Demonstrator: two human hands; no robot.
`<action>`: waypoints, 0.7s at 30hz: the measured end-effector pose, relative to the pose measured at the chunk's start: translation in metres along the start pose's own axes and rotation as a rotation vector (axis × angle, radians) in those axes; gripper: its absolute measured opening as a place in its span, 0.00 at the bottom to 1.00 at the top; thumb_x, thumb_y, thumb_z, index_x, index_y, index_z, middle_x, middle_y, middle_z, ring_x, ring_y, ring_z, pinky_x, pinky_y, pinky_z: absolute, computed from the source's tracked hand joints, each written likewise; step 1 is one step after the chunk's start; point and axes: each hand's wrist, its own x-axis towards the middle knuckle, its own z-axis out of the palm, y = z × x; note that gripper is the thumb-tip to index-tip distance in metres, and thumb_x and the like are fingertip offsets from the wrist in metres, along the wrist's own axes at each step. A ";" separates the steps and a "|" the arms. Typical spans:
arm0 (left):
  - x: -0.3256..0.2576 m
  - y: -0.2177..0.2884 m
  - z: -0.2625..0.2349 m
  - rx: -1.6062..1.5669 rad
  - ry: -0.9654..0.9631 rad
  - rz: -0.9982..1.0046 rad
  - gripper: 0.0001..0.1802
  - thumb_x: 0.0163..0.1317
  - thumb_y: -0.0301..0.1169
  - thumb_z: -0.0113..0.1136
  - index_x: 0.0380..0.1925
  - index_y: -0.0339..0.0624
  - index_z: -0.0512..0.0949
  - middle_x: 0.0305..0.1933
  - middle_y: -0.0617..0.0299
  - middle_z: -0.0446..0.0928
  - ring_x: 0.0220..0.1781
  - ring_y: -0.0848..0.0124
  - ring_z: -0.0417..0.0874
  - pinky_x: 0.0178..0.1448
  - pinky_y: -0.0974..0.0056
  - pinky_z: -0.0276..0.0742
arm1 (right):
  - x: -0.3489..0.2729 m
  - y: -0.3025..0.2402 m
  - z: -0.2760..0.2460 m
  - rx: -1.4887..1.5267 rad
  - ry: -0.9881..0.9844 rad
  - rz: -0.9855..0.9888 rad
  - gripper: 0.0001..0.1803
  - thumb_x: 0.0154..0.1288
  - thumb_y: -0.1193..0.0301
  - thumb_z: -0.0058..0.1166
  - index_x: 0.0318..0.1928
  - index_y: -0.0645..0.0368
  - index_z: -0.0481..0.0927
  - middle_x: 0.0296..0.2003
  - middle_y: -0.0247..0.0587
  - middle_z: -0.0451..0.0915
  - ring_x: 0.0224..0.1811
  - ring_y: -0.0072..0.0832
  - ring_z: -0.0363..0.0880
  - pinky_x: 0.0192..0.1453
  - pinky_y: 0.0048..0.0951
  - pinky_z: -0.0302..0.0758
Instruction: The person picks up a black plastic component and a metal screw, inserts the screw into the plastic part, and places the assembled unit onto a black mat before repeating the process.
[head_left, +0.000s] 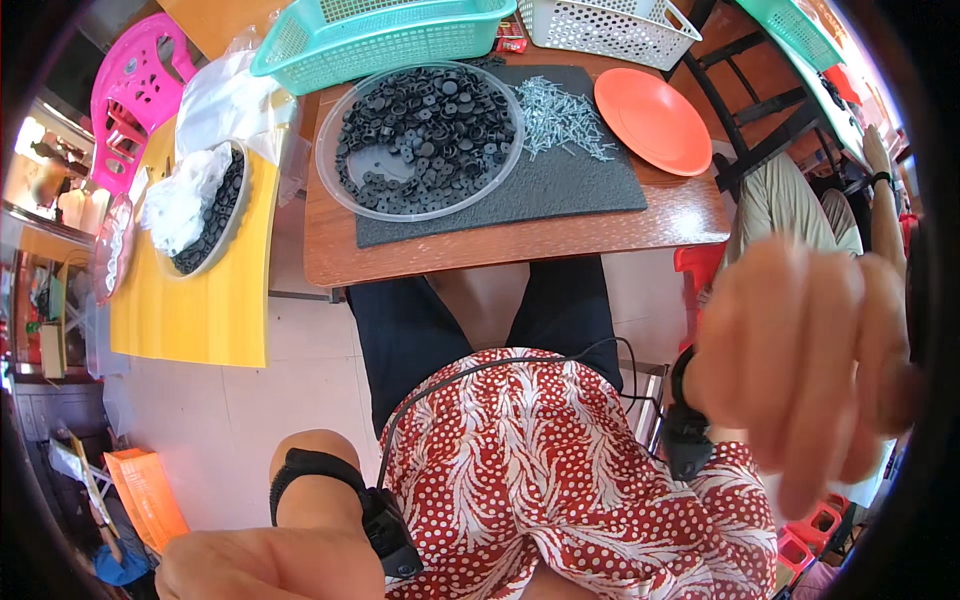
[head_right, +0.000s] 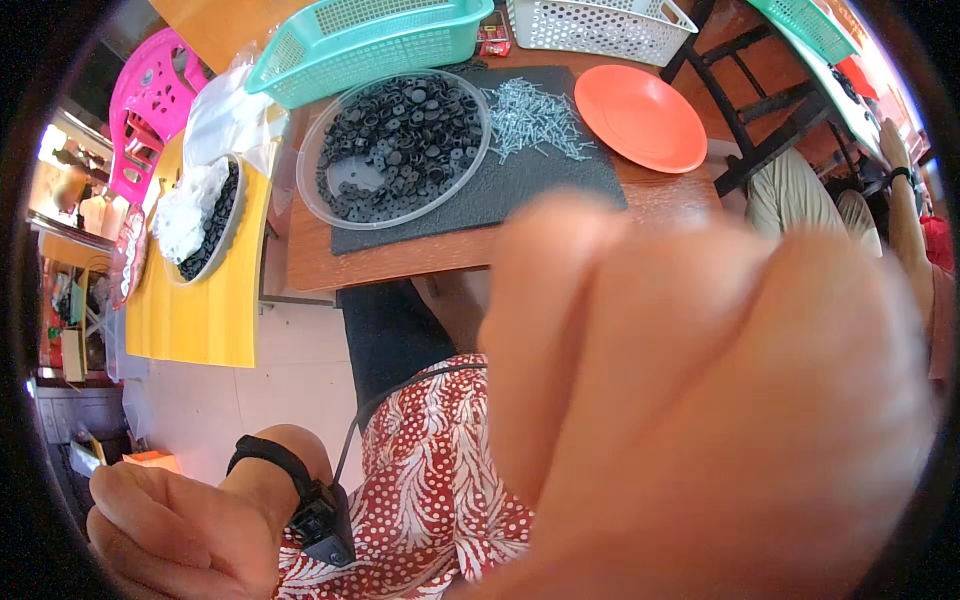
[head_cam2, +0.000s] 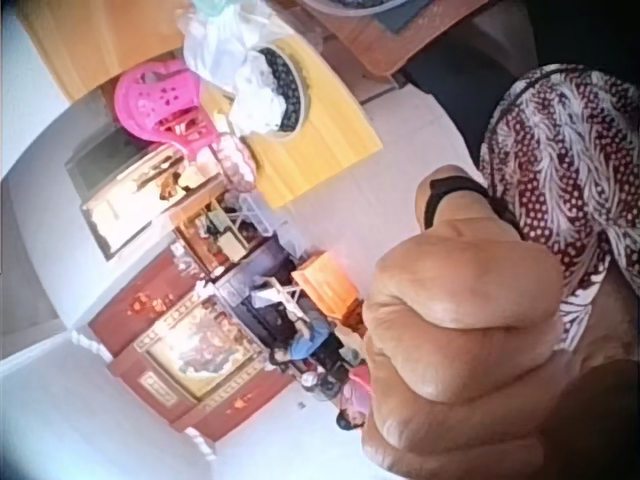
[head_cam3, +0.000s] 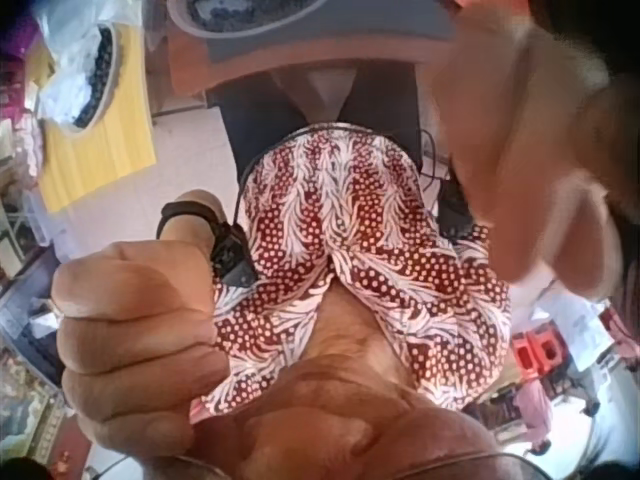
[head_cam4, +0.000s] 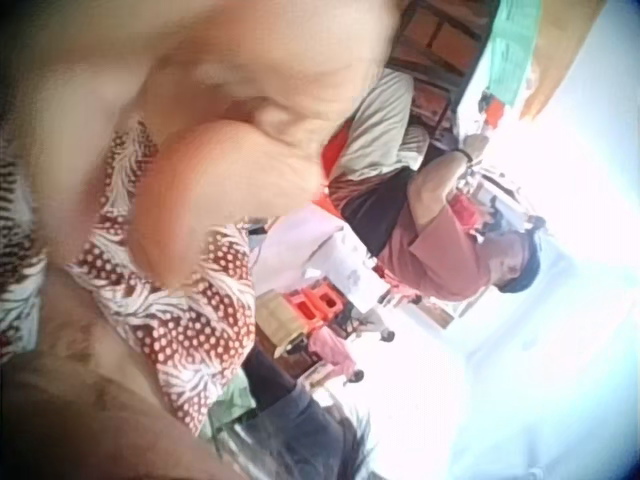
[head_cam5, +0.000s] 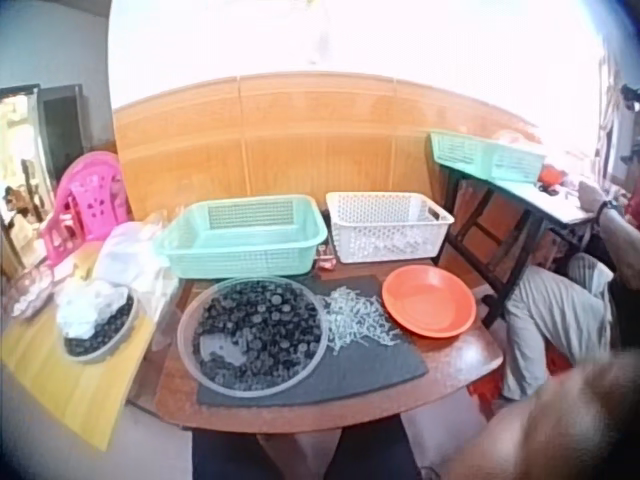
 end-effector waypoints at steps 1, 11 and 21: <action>-0.003 0.000 -0.001 0.014 0.005 0.017 0.08 0.60 0.34 0.50 0.22 0.48 0.68 0.15 0.70 0.70 0.14 0.77 0.68 0.26 0.71 0.62 | -0.001 -0.002 0.004 0.192 0.042 0.080 0.17 0.65 0.77 0.41 0.16 0.63 0.70 0.08 0.33 0.60 0.09 0.23 0.65 0.15 0.22 0.63; -0.001 0.027 -0.021 0.374 -0.182 -0.569 0.10 0.56 0.24 0.49 0.17 0.47 0.65 0.15 0.69 0.69 0.13 0.78 0.66 0.22 0.74 0.61 | -0.008 -0.028 0.043 2.122 0.352 0.915 0.19 0.68 0.57 0.38 0.37 0.61 0.73 0.17 0.30 0.65 0.24 0.23 0.57 0.28 0.25 0.52; 0.024 0.033 -0.016 0.562 -0.292 -0.726 0.16 0.63 0.39 0.42 0.16 0.49 0.66 0.17 0.70 0.69 0.18 0.77 0.67 0.31 0.67 0.62 | -0.006 -0.023 0.036 1.872 0.664 1.990 0.29 0.69 0.56 0.37 0.59 0.68 0.65 0.36 0.42 0.74 0.40 0.32 0.69 0.57 0.29 0.62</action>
